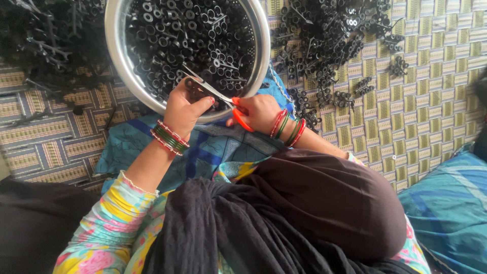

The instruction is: The person sits on a woven mat and uses red-handled scissors to cut small black metal rings from a metal bowl. The cut pieces are dropped onto the mat beside the bowl.

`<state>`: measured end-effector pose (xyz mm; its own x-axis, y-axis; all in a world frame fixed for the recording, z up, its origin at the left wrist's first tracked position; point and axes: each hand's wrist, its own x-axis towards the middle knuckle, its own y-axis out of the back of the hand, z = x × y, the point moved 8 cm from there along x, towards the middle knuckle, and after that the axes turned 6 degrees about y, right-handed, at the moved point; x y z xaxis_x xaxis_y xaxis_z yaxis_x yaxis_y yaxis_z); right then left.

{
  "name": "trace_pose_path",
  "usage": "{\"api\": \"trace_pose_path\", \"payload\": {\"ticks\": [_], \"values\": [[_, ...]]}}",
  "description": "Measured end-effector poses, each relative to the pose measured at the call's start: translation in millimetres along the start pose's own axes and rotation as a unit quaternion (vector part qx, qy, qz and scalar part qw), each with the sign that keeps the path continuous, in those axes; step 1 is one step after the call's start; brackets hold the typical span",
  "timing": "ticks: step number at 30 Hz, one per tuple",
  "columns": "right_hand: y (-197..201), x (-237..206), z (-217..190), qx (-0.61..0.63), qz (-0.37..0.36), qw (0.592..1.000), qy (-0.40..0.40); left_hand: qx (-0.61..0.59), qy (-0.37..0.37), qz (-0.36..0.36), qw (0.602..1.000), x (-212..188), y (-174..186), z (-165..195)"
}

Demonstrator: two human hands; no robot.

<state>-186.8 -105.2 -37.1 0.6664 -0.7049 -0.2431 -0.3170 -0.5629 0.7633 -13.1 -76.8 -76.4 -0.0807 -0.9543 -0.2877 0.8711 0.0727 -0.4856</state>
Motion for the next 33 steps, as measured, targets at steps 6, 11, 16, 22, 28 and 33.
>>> {"api": "trace_pose_path", "payload": {"ticks": [6, 11, 16, 22, 28, 33], "values": [[10.7, -0.7, -6.0, 0.031, 0.040, 0.997, 0.052, 0.121, -0.021, -0.012, 0.992, -4.7, -9.8, 2.2], [-3.0, -1.7, 11.6, 0.024, 0.005, 0.999, -0.021, 0.179, 0.024, -0.012, 0.983, 1.9, -3.8, -0.7], [-19.7, -0.5, 37.0, 0.132, -0.024, 0.986, -0.096, 0.079, 0.097, -0.012, 0.992, 5.1, 10.1, 4.0], [-22.9, -0.9, 27.8, 0.307, -0.032, 0.951, -0.027, -0.018, 0.057, -0.004, 0.998, 8.0, 19.5, 28.0], [-6.3, -0.6, 3.9, 0.108, -0.051, 0.992, 0.052, 0.042, 0.014, 0.033, 0.998, 5.2, 22.5, 30.7], [-2.0, 1.0, -8.5, 0.092, -0.063, 0.989, 0.094, 0.028, 0.034, 0.012, 0.999, 6.3, 17.6, 22.7]]}}
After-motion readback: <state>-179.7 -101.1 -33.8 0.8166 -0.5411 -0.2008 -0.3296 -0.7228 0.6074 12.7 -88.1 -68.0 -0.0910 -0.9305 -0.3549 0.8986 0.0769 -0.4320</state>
